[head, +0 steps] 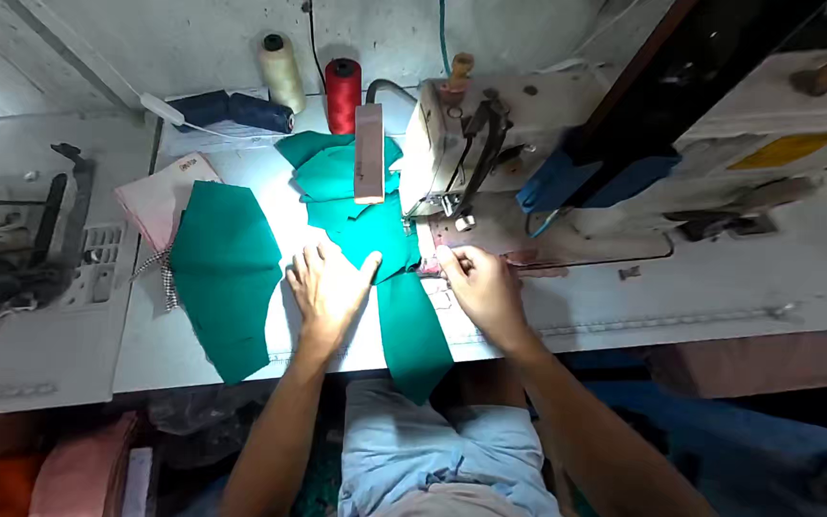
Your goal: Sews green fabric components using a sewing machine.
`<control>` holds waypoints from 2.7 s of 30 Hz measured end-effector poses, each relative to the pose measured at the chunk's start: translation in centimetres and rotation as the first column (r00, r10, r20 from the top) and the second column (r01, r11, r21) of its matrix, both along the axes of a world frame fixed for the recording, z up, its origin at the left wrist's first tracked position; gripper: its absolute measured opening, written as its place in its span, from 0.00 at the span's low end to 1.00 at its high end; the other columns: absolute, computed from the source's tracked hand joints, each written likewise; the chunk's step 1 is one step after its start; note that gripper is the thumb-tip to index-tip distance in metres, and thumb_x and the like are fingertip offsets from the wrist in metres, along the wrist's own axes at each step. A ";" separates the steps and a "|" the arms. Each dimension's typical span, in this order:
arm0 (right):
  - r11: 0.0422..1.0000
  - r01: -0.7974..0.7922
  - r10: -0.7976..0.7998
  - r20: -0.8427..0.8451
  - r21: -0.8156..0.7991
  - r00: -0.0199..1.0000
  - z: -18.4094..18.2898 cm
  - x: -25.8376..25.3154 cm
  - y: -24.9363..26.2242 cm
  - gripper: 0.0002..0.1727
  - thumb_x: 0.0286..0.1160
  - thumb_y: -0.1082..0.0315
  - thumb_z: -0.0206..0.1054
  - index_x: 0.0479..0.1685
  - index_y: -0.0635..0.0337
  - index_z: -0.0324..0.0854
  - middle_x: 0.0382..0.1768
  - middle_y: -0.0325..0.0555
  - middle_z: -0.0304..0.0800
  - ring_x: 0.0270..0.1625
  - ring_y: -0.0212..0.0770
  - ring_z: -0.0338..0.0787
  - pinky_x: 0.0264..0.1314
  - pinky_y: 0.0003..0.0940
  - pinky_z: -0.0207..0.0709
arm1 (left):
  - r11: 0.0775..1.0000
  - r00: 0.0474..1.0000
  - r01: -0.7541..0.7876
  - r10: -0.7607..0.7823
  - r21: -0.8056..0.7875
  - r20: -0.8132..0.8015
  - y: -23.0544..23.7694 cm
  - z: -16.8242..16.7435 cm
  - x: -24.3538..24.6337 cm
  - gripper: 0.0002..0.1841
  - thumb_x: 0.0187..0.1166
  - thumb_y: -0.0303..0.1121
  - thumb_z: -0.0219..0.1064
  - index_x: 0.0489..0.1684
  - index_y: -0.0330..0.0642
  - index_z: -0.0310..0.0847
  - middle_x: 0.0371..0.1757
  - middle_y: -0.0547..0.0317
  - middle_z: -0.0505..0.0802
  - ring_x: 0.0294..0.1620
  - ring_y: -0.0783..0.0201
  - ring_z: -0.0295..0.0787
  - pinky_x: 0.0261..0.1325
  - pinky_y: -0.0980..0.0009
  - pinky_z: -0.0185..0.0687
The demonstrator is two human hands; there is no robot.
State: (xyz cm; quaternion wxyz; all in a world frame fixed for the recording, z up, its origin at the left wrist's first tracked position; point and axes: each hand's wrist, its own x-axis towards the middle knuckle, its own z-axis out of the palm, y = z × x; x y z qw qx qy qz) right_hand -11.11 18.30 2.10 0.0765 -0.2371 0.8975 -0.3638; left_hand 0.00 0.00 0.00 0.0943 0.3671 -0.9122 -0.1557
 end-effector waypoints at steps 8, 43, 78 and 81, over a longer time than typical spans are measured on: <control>0.996 -0.064 0.058 0.092 0.065 0.994 -0.3 -0.8 -2.7 0.19 0.89 0.53 0.59 0.44 0.61 0.81 0.25 0.50 0.84 0.28 0.50 0.86 0.32 0.53 0.78 | 0.933 0.933 0.247 -0.156 0.263 -0.325 0.2 0.9 -1.2 0.13 0.87 0.44 0.64 0.48 0.42 0.76 0.24 0.56 0.81 0.23 0.56 0.79 0.26 0.58 0.76; 0.855 -0.342 0.503 -0.462 0.390 0.730 -2.8 -1.0 0.3 0.20 0.83 0.64 0.58 0.69 0.52 0.87 0.71 0.41 0.88 0.63 0.53 0.85 0.56 0.51 0.71 | 0.418 0.414 0.896 -0.909 -0.149 -0.053 -4.4 -1.0 -3.0 0.23 0.78 0.24 0.58 0.69 0.48 0.88 0.73 0.61 0.89 0.81 0.52 0.78 0.91 0.40 0.51; 0.982 -0.150 0.173 -0.235 0.114 0.956 -2.8 1.6 -1.7 0.29 0.76 0.50 0.69 0.66 0.64 0.84 0.52 0.57 0.90 0.52 0.55 0.90 0.55 0.51 0.83 | 0.503 0.495 0.847 -0.864 -0.173 -0.087 -5.8 -1.5 -5.8 0.24 0.80 0.24 0.54 0.72 0.52 0.86 0.76 0.66 0.88 0.84 0.56 0.76 0.89 0.34 0.45; 0.977 -0.146 0.169 0.155 -0.153 0.973 -1.2 0.7 -0.9 0.19 0.79 0.67 0.67 0.67 0.61 0.82 0.46 0.47 0.93 0.40 0.39 0.92 0.43 0.38 0.87 | 0.490 0.473 0.859 -0.871 -0.152 -0.131 -6.3 -1.5 -5.9 0.24 0.80 0.24 0.54 0.71 0.52 0.87 0.74 0.66 0.89 0.83 0.57 0.77 0.89 0.36 0.47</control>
